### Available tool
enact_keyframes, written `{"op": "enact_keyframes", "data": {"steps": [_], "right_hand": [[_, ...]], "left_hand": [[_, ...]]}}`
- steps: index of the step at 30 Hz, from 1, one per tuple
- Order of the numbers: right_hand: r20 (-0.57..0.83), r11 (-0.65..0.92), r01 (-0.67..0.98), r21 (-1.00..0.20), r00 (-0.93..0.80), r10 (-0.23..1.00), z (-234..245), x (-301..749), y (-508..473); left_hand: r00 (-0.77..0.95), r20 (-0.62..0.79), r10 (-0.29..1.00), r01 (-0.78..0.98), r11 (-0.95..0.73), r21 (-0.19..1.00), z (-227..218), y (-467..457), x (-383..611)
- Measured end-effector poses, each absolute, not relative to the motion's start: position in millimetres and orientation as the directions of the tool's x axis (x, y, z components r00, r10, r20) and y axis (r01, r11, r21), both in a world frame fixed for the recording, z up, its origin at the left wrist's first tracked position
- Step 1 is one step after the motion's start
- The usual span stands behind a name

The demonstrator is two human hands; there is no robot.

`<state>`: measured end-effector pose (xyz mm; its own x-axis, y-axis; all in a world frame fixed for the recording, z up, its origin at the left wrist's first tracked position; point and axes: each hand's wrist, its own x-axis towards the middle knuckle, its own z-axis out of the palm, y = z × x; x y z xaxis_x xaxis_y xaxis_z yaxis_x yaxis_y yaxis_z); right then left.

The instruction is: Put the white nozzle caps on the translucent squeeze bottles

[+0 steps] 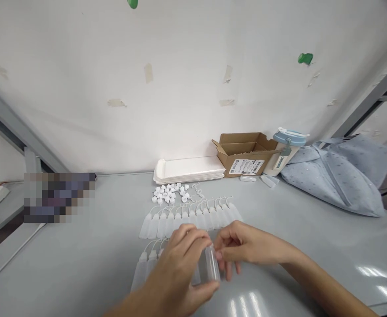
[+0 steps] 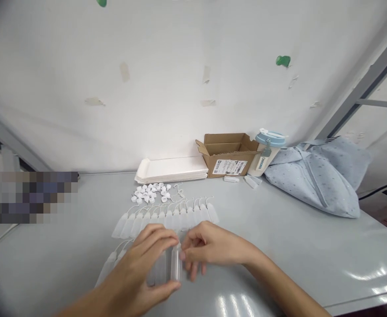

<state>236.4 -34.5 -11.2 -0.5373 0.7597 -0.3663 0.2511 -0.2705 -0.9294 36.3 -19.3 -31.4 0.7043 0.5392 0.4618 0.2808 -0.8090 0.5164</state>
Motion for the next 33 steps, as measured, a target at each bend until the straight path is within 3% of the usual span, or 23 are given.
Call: {"op": "enact_keyframes", "data": {"steps": [5,13,33], "right_hand": [[-0.487,-0.283,0.405,-0.869,-0.608,0.626,-20,230,-39],[-0.491,-0.293,0.408,-0.865,-0.567,0.661,-29,226,-34],[-0.470,-0.360,0.302,-0.883,-0.548,0.692,-35,223,-32]], "left_hand": [[0.703,0.446,0.554,0.340,-0.812,0.473,-49,-31,29],[0.766,0.246,0.594,0.470,-0.779,0.415,-32,-24,30],[0.773,0.169,0.611,0.513,-0.760,0.399,-40,-17,15]]}}
